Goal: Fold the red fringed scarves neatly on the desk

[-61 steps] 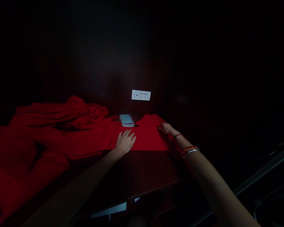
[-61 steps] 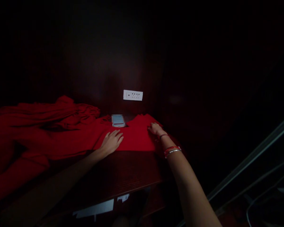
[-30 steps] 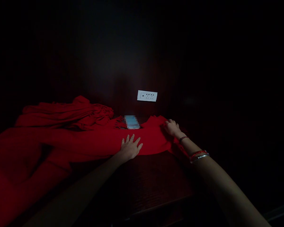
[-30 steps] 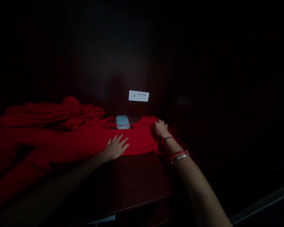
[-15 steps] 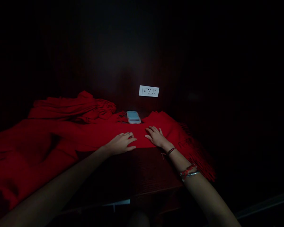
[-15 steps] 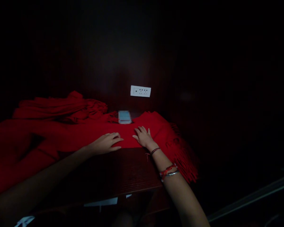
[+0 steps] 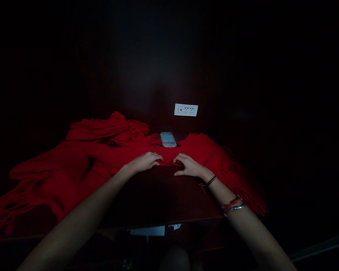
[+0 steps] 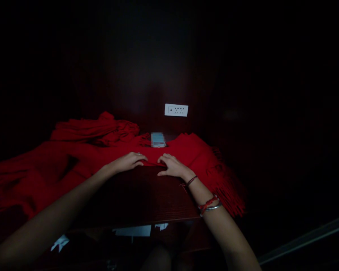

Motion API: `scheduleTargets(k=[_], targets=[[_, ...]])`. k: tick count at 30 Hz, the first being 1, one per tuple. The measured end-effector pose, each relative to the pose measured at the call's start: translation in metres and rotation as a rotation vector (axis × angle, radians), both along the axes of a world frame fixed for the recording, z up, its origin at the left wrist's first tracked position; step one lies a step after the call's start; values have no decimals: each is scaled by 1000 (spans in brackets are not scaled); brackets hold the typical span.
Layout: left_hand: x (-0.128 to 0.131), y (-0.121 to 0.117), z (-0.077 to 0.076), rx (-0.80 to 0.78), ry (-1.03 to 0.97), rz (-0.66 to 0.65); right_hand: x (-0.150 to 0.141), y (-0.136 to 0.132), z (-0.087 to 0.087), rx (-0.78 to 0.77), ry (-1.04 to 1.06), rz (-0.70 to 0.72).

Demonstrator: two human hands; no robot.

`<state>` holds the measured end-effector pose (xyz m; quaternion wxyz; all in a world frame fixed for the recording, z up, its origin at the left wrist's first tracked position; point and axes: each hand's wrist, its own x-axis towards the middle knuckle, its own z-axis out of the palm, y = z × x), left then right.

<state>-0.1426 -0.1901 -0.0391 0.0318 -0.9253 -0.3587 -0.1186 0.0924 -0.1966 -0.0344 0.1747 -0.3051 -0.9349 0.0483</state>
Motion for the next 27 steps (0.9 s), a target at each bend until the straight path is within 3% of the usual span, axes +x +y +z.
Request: scheduleTargets(k=[4, 13, 19, 27], targets=[[-6, 4, -2, 3, -36, 52, 1, 5, -4, 76, 22, -49], [1, -7, 3, 133, 135, 164, 8, 11, -5, 106, -43, -114], [23, -19, 2, 186, 118, 73, 10, 7, -1, 117, -113, -143], [27, -16, -4, 204, 100, 128, 3, -2, 3, 211, -86, -121]])
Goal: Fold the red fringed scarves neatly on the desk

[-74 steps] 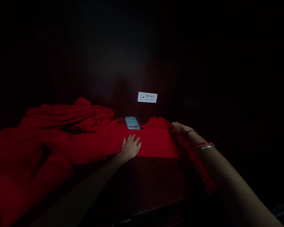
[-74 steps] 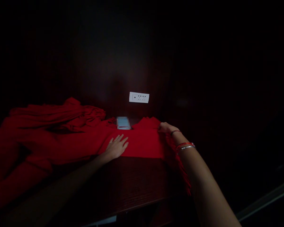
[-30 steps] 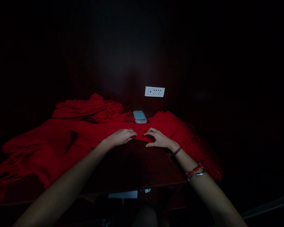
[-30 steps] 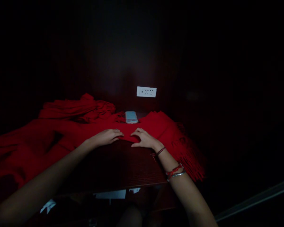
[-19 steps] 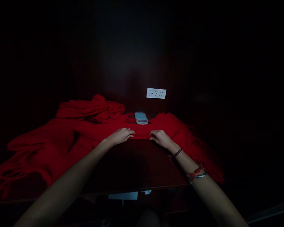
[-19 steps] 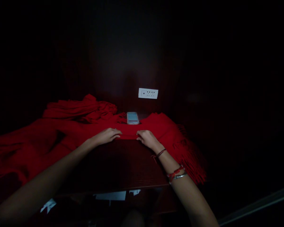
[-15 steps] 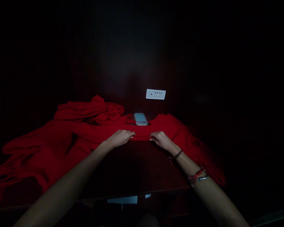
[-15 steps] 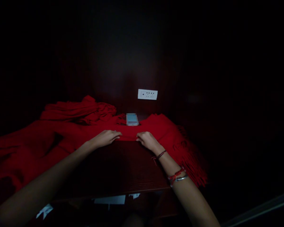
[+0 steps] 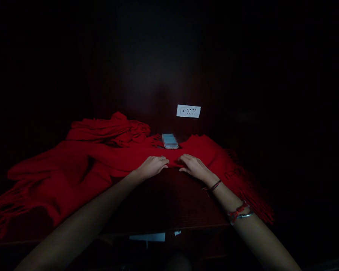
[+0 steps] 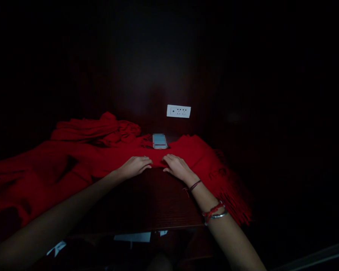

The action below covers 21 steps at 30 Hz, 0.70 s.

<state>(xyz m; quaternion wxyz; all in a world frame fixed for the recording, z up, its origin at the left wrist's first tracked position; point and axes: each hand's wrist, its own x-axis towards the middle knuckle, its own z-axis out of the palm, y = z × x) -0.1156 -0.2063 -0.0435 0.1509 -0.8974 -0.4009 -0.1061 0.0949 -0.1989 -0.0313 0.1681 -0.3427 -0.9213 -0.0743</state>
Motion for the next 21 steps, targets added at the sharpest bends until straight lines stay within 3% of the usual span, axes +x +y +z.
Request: scheduleTargets(k=[7, 21], targets=[[-1, 1, 1, 37, 54, 42, -9, -1, -5, 83, -137, -84], [-1, 4, -2, -16, 70, 34, -1, 6, -5, 8, -73, -3]])
